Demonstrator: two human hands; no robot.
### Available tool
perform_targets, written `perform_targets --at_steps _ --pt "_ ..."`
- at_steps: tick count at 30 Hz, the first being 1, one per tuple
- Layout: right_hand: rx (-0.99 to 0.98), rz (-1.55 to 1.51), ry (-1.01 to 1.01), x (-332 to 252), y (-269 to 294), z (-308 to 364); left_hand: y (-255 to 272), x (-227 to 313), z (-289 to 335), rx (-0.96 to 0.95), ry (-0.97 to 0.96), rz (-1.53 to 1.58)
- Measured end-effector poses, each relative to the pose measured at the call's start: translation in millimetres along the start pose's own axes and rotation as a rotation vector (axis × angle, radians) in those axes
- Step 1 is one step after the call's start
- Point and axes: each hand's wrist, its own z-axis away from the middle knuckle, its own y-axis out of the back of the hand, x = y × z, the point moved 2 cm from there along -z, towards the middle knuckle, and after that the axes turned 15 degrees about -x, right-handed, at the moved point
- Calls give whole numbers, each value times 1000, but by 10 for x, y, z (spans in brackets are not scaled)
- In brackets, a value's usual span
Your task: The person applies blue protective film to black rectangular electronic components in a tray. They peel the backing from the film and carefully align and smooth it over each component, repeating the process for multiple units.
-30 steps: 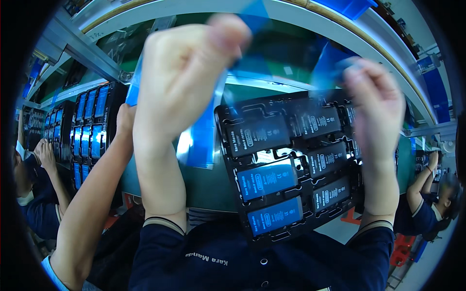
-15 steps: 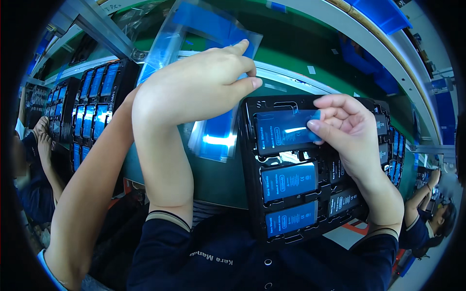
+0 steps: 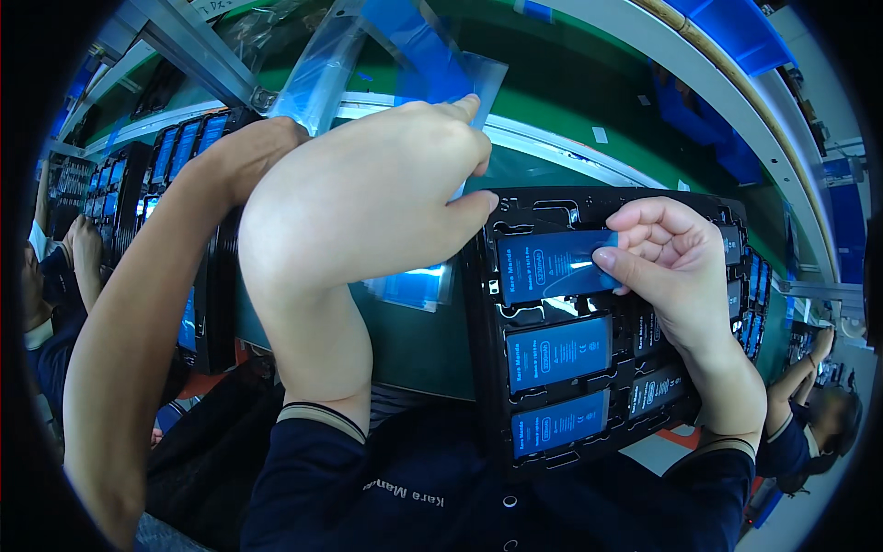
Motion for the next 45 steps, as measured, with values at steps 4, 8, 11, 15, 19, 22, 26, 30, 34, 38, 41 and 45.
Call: perform_targets --at_steps 4,8,11,15,19,22,26,30,34,38,41,45 --pt "-1 -10 -11 -13 -1 -4 -26 -27 -8 42 -58 -44" --pt "6 -11 -20 -14 -7 -2 -30 -17 15 48 -99 -37" --pt "10 -12 -19 -7 -5 3 -9 16 5 0 -91 -17" --pt "9 9 -23 -20 -12 5 -16 7 1 -22 -102 -43" --pt "11 2 -26 -16 -12 3 -9 27 -2 -56 -75 -46" --pt "10 2 -26 -13 -15 5 -8 44 13 -41 -60 -57" --pt "4 11 -11 -12 -17 5 -2 72 29 -31 -45 -73" --pt "5 55 27 5 -31 1 -37 128 13 -12 -47 -115" --pt "23 153 67 15 -56 15 -4 209 -61 -138 -1 -26" --pt "32 372 125 10 -82 12 11 215 -52 -131 -12 -43" --pt "68 604 189 -106 -109 28 16 190 -30 60 -93 -72" --pt "128 841 393 -202 15 51 133 250 -108 453 -358 73"
